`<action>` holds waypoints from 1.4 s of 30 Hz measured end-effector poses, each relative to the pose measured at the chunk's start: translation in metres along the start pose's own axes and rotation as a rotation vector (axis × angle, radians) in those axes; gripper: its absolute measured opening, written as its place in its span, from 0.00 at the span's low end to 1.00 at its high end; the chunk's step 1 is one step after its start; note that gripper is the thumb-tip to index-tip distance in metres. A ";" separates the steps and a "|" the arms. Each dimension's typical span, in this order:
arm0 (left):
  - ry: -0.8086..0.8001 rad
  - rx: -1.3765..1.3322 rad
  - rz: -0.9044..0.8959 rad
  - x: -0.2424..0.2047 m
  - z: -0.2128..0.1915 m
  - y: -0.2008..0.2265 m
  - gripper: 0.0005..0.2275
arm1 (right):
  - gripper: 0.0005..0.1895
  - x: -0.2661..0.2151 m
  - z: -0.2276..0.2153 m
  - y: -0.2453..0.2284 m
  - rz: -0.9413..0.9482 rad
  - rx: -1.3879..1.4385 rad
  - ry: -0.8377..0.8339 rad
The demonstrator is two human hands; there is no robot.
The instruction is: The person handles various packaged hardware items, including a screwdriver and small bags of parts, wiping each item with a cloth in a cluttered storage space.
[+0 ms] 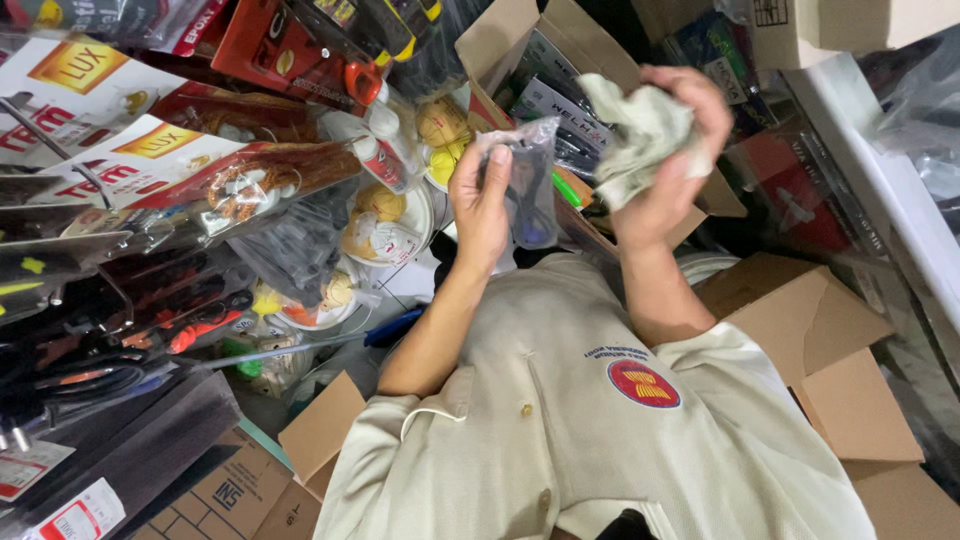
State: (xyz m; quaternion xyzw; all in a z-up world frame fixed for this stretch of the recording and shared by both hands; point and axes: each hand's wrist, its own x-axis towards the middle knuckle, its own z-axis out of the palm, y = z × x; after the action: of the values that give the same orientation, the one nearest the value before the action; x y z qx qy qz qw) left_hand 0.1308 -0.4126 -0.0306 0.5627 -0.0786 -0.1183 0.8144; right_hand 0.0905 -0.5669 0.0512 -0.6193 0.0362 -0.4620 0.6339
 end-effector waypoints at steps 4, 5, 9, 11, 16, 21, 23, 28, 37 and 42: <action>-0.043 0.126 -0.001 -0.012 0.014 -0.007 0.12 | 0.15 -0.015 0.013 0.012 -0.138 -0.303 -0.521; -0.036 0.108 -0.014 -0.014 0.021 -0.010 0.13 | 0.14 -0.018 0.012 0.020 -0.101 -0.318 -0.473; -0.035 0.052 -0.050 -0.013 0.027 -0.014 0.14 | 0.14 -0.027 0.009 0.051 0.124 -0.290 -0.322; -0.015 0.077 -0.038 -0.011 0.027 -0.013 0.14 | 0.15 -0.029 0.007 0.060 0.309 -0.134 -0.188; 0.020 -0.413 -0.130 0.003 0.024 0.005 0.15 | 0.23 -0.026 0.007 0.048 0.055 -0.090 0.029; 0.117 -0.373 -0.201 0.010 0.019 0.011 0.17 | 0.27 -0.042 0.011 0.033 -0.211 -0.545 -0.550; 0.134 -0.506 -0.132 0.015 0.016 0.010 0.15 | 0.28 -0.044 0.013 0.033 -0.240 -0.597 -0.564; 0.237 -0.497 0.025 0.027 -0.003 0.001 0.14 | 0.32 -0.063 0.000 0.034 -0.238 -0.645 -0.646; 0.336 -0.608 0.256 0.048 -0.040 0.030 0.12 | 0.28 -0.066 -0.031 0.046 0.177 -0.555 -0.428; 0.377 -0.651 0.105 0.037 -0.005 0.029 0.15 | 0.43 -0.058 -0.003 0.037 -0.226 -0.694 -0.553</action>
State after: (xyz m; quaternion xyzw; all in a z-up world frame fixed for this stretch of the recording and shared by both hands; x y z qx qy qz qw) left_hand 0.1709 -0.4083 -0.0053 0.2815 0.0856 0.0104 0.9557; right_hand 0.0759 -0.5401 -0.0104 -0.8951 -0.0493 -0.3061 0.3203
